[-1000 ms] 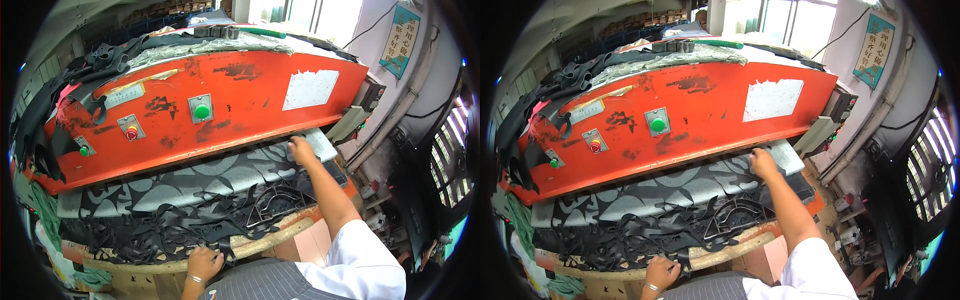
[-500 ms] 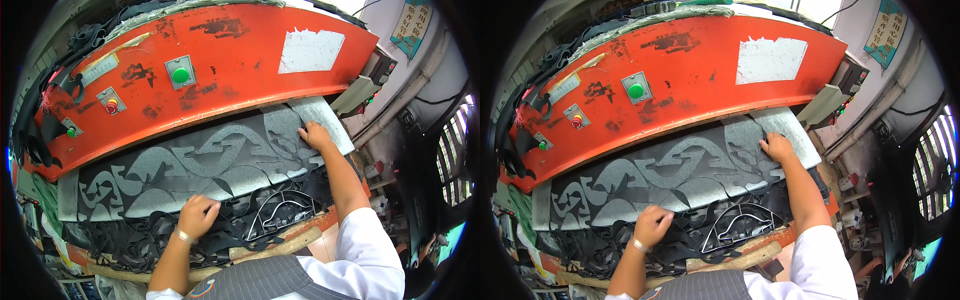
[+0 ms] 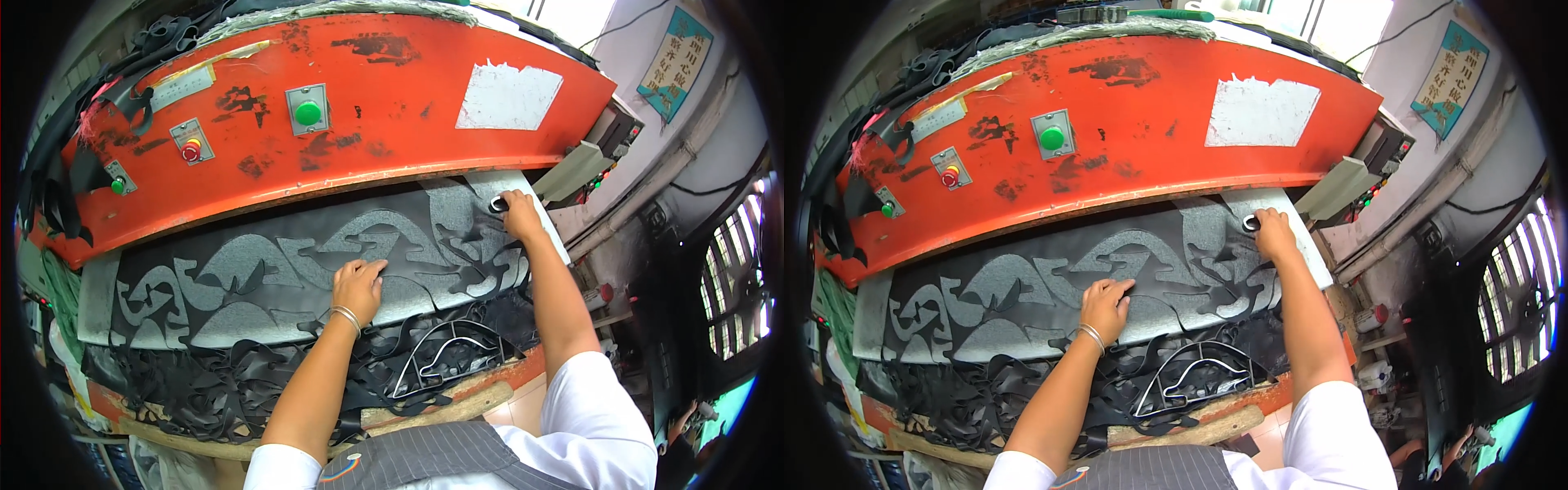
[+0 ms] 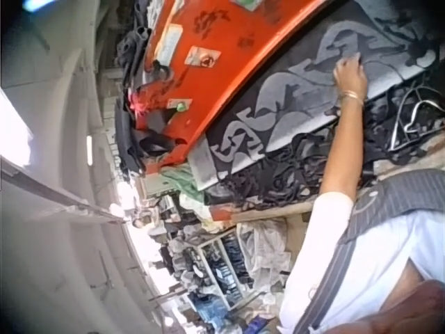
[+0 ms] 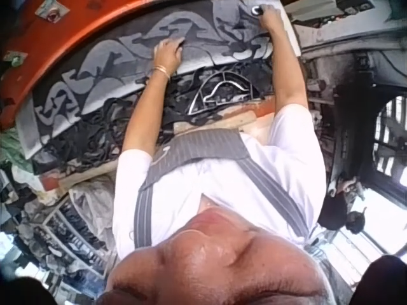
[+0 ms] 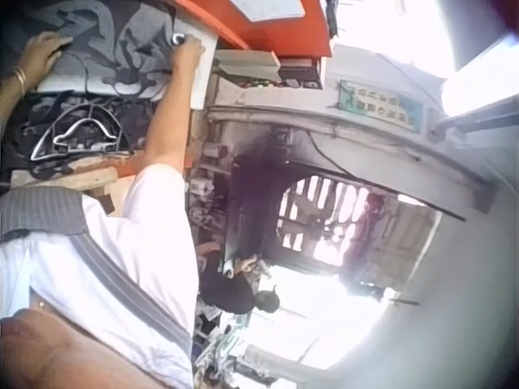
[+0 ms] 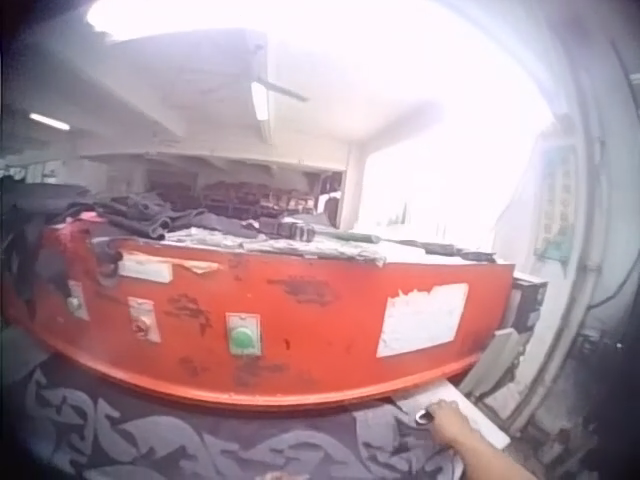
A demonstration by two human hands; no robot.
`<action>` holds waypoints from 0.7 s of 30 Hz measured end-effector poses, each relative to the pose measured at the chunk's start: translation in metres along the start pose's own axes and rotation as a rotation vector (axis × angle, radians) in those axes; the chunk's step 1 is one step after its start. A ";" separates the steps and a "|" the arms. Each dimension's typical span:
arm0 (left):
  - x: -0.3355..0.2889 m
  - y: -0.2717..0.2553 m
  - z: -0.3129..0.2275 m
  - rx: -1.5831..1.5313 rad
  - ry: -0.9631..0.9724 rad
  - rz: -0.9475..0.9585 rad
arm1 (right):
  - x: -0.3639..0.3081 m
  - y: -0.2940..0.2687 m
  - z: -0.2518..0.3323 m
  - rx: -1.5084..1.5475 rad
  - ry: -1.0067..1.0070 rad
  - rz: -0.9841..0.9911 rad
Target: Manually position a die on material and operate a hydraulic press to cut out shoe components.
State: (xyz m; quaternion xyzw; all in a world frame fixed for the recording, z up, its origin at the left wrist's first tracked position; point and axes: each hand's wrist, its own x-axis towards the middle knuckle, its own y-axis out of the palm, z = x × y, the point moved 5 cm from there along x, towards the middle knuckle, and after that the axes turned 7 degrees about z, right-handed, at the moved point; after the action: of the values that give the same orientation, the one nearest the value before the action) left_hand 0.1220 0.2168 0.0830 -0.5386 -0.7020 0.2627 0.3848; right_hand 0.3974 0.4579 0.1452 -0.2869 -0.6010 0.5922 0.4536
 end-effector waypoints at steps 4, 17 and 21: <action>-0.005 0.016 -0.007 -0.005 0.009 0.058 | -0.030 -0.015 -0.069 -0.120 0.302 -0.154; 0.027 0.017 0.006 -0.107 0.058 -0.013 | -0.032 0.060 0.178 0.493 -0.834 0.292; 0.043 0.015 0.016 -0.119 0.071 0.029 | -0.033 0.053 0.153 0.568 -0.543 0.399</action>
State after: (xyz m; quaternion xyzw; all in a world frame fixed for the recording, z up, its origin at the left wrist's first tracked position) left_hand 0.1118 0.2626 0.0729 -0.5794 -0.6944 0.2067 0.3732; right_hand 0.2659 0.3668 0.1040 -0.0951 -0.4449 0.8638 0.2167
